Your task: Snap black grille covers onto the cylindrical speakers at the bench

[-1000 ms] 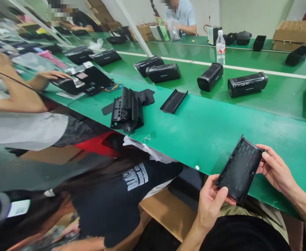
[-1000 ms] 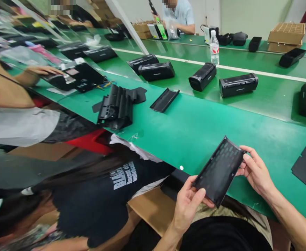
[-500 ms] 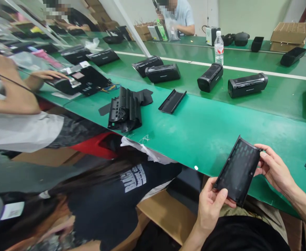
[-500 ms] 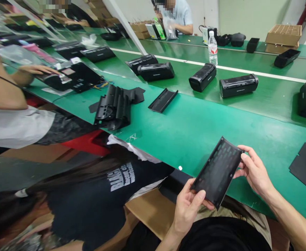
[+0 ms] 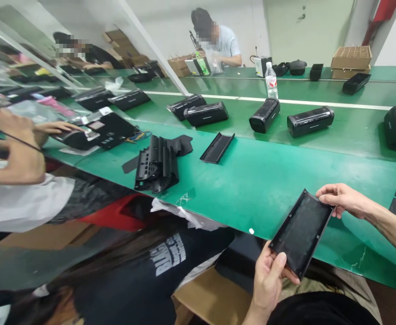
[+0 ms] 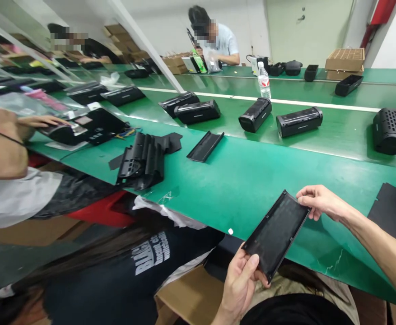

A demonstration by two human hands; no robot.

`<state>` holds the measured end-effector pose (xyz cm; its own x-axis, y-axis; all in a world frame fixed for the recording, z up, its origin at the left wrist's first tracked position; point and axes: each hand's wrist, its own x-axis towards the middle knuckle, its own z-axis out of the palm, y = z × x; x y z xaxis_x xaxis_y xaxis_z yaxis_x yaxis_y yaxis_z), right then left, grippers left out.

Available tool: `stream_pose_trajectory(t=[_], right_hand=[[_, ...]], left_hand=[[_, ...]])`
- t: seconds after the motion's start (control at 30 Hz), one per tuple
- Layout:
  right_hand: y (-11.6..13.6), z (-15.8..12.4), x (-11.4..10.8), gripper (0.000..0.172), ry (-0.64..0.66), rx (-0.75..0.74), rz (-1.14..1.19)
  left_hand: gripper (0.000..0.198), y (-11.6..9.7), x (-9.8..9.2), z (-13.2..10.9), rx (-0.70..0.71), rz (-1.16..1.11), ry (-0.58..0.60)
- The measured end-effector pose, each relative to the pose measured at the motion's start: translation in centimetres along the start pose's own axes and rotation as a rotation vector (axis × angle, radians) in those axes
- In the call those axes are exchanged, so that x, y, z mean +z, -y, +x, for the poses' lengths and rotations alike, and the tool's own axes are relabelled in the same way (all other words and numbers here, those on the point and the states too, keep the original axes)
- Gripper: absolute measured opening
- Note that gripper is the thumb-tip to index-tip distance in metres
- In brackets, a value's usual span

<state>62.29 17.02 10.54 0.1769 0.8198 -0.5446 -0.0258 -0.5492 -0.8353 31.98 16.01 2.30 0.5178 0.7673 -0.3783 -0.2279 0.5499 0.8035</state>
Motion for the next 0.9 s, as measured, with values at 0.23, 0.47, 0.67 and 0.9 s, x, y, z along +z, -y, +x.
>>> stream_pose_trajectory(t=[0.23, 0.47, 0.67, 0.9], right_hand=[[-0.6, 0.7, -0.2, 0.039, 0.025, -0.016, -0.119], [-0.6, 0.6, -0.5, 0.041, 0.043, -0.015, -0.181], [-0.5, 0.7, -0.6, 0.04, 0.045, -0.01, -0.207], [-0.8, 1.1, -0.4, 0.041, 0.042, 0.001, -0.21]], left_hand=[[0.067, -0.2, 0.8, 0.0, -0.031, -0.042, -0.016], [0.067, -0.1, 0.7, 0.0, -0.043, -0.046, 0.001], [0.068, -0.4, 1.2, 0.2, -0.065, -0.059, 0.013], [0.071, -0.5, 1.3, 0.3, -0.073, -0.069, 0.0]])
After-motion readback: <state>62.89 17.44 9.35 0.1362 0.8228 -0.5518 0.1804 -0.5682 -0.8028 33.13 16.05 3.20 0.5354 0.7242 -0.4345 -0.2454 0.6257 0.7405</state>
